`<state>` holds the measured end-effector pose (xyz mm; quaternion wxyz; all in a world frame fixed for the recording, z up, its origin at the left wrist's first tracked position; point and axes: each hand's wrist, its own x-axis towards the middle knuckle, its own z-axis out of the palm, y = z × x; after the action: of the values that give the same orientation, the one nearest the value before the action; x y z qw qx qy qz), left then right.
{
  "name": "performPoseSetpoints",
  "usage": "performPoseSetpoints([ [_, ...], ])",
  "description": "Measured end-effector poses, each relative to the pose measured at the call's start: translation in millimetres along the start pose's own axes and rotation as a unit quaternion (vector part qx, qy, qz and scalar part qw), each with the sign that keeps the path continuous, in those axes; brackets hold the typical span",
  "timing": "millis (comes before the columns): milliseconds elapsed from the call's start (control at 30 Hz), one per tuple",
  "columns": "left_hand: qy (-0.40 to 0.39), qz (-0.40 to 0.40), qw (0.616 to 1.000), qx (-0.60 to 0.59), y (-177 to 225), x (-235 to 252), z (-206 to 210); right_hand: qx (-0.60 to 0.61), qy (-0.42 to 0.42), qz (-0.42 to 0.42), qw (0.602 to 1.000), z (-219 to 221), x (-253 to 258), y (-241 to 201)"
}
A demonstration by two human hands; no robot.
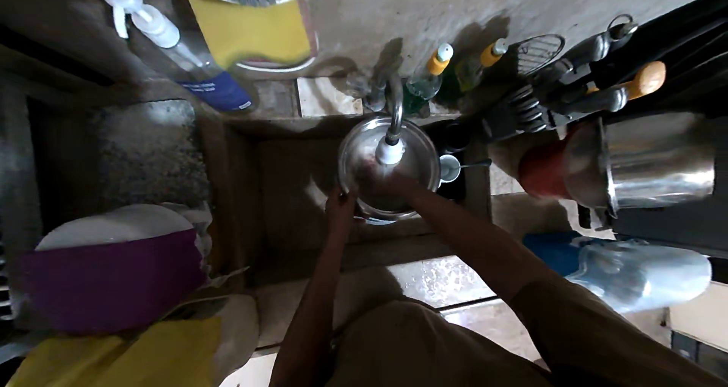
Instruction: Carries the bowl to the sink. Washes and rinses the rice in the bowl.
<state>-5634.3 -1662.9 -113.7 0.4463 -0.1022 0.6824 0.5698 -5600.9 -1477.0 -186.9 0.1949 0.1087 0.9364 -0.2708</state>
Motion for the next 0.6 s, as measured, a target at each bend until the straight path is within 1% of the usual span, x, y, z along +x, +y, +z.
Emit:
performPoseSetpoints([
  [33,-0.002,0.004,1.0,0.002,-0.3,0.2,0.0,0.0,-0.022,0.004,1.0,-5.5,-2.4,0.3],
  [67,-0.004,0.008,1.0,0.004,-0.6,0.4,-0.3,0.015,-0.047,0.052,0.997,-17.6,-10.3,-6.3],
  [100,-0.005,0.009,1.0,0.005,-0.2,-0.1,-0.9,0.037,-0.044,0.096,0.994,-29.8,-19.7,-17.1],
  [133,-0.005,0.009,1.0,0.005,0.0,-0.2,-1.5,0.044,-0.004,0.109,0.993,-32.4,-25.6,-22.9],
  [167,-0.003,0.01,1.0,0.004,-0.2,-0.3,-1.5,0.039,-0.013,0.102,0.994,-41.5,-31.5,-30.1],
  [233,-0.004,0.013,1.0,0.001,-0.6,-2.1,-0.1,0.014,-0.07,0.083,0.994,-52.7,-34.9,-29.7],
  [267,-0.007,0.013,1.0,0.004,-1.4,-3.2,-0.6,0.003,-0.074,0.094,0.993,-55.0,-35.3,-27.5],
  [333,-0.013,0.014,1.0,0.0,-3.1,-4.3,-2.7,0.002,0.006,0.141,0.99,-45.9,-29.8,-18.2],
  [367,-0.015,0.015,1.0,-0.001,-3.8,-4.4,-3.3,-0.004,0.039,0.179,0.983,-39.1,-24.6,-14.8],
  [400,-0.015,0.015,1.0,-0.004,-4.8,-4.1,-3.2,-0.003,0.033,0.23,0.973,-39.9,-23.4,-19.3],
  [433,-0.013,0.016,1.0,-0.005,-5.5,-3.4,-2.5,-0.001,-0.001,0.266,0.964,-43.1,-24.9,-24.4],
  [467,-0.012,0.017,1.0,-0.004,-5.5,-3.0,-2.0,0.004,-0.043,0.272,0.961,-48.7,-28.8,-29.8],
  [500,-0.01,0.019,1.0,-0.002,-5.0,-3.4,-1.6,0.001,-0.067,0.249,0.966,-51.9,-32.4,-30.8],
  [533,-0.011,0.021,1.0,0.002,-5.4,-4.6,-1.9,0.006,-0.067,0.232,0.97,-56.1,-36.9,-31.2],
  [567,-0.014,0.021,1.0,0.005,-6.2,-5.5,-2.5,0.024,-0.041,0.238,0.97,-60.8,-41.8,-32.2],
  [600,-0.016,0.022,1.0,0.009,-6.5,-6.2,-3.4,0.028,-0.008,0.262,0.965,-61.2,-42.4,-30.6],
])
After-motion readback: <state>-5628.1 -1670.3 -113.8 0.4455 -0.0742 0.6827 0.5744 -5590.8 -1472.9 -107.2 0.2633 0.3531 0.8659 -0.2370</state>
